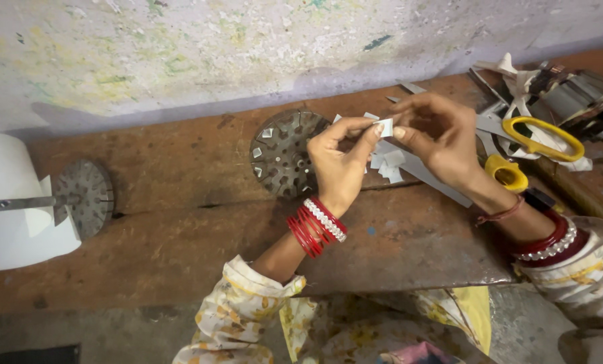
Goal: The person folds small white paper pieces and places them into the slots of a metal circular fixture on a wooden workbench. The person repeats this process for multiple pieces, gradually filling the fixture.
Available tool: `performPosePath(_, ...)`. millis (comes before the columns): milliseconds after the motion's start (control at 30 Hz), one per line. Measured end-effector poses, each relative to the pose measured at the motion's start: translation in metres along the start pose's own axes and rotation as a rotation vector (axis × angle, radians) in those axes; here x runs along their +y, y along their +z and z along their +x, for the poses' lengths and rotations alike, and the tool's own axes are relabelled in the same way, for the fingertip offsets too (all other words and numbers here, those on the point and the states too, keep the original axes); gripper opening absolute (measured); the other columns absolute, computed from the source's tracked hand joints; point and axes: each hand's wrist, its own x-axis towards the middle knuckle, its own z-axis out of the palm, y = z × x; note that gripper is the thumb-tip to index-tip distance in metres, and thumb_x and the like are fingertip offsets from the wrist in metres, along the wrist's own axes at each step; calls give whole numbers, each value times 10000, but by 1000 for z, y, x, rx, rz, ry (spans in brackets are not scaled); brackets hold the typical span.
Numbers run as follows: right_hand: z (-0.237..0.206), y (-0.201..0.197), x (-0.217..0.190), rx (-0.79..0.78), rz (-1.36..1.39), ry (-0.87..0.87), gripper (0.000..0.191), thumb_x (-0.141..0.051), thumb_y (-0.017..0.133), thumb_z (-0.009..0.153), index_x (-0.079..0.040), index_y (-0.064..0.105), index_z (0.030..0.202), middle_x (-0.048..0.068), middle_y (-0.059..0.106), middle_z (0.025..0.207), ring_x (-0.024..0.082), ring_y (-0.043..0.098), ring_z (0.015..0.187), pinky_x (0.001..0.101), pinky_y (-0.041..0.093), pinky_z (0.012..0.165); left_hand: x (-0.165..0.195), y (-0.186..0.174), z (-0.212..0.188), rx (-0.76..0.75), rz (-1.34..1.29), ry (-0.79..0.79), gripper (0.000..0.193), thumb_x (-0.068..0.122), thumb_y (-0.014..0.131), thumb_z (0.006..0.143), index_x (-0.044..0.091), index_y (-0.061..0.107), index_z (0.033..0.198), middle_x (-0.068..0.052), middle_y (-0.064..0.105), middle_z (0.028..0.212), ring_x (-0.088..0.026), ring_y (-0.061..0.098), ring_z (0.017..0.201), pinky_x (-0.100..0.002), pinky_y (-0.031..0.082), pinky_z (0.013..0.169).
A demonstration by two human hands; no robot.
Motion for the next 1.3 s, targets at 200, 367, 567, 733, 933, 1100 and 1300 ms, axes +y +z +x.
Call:
performPosePath(200, 4, 1, -10, 41, -291, -346, 269, 6, 829, 882, -9, 720, 1128, 126, 718, 1124, 184, 716, 998, 280, 623, 831, 5, -3, 0, -28, -32, -85, 202, 23, 748, 922, -12, 717, 1118, -31, 745, 844, -50, 655, 683, -208, 523, 576)
performPosePath(367, 2, -1, -12, 92, -499, -536, 246, 6, 859, 868, -52, 735, 1072, 109, 692, 1096, 178, 695, 905, 271, 571, 730, 3, -1, 1, -32, -45, -93, 172, 9, 745, 929, -19, 718, 1097, -46, 753, 848, -60, 655, 667, -212, 508, 558)
performPosePath(567, 4, -8, -3, 79, -664, -751, 201, -27, 904, 834, -54, 754, 966, 71, 704, 979, 165, 633, 792, 297, 460, 620, 3, -2, 1, -19, -72, -118, 143, 40, 750, 939, -22, 723, 1065, -53, 747, 846, -56, 636, 658, -217, 499, 550)
performPosePath(733, 5, -6, 7, 98, -570, -574, 93, -36, 830, 923, -42, 767, 991, 95, 748, 969, 134, 609, 730, 280, 436, 620, 14, -3, 0, -70, 21, -29, 143, 100, 748, 975, 13, 762, 1087, -41, 757, 872, -72, 669, 715, -210, 515, 623)
performPosePath(933, 2, -7, 1, 88, -456, -366, 101, -85, 804, 987, -28, 754, 1054, 84, 743, 982, 148, 652, 769, 283, 466, 698, 31, 3, -2, -31, 317, 240, 265, 32, 824, 840, 46, 744, 1092, -54, 718, 1019, -103, 699, 873, -241, 580, 761)
performPosePath(1100, 0, -2, -9, 70, -425, -286, 99, -46, 803, 972, 2, 745, 1036, 97, 736, 963, 160, 657, 792, 262, 500, 690, 32, 3, -1, 11, 386, 318, 178, -24, 819, 851, 24, 765, 1013, -75, 750, 959, -150, 722, 885, -277, 574, 793)
performPosePath(1300, -4, 7, -9, 155, -188, -142, 149, 1, 805, 951, 19, 748, 1087, 94, 749, 1021, 140, 740, 920, 241, 621, 798, 26, 2, -3, 11, 353, 311, 184, -54, 788, 865, 15, 766, 1033, -86, 749, 955, -164, 728, 874, -278, 572, 793)
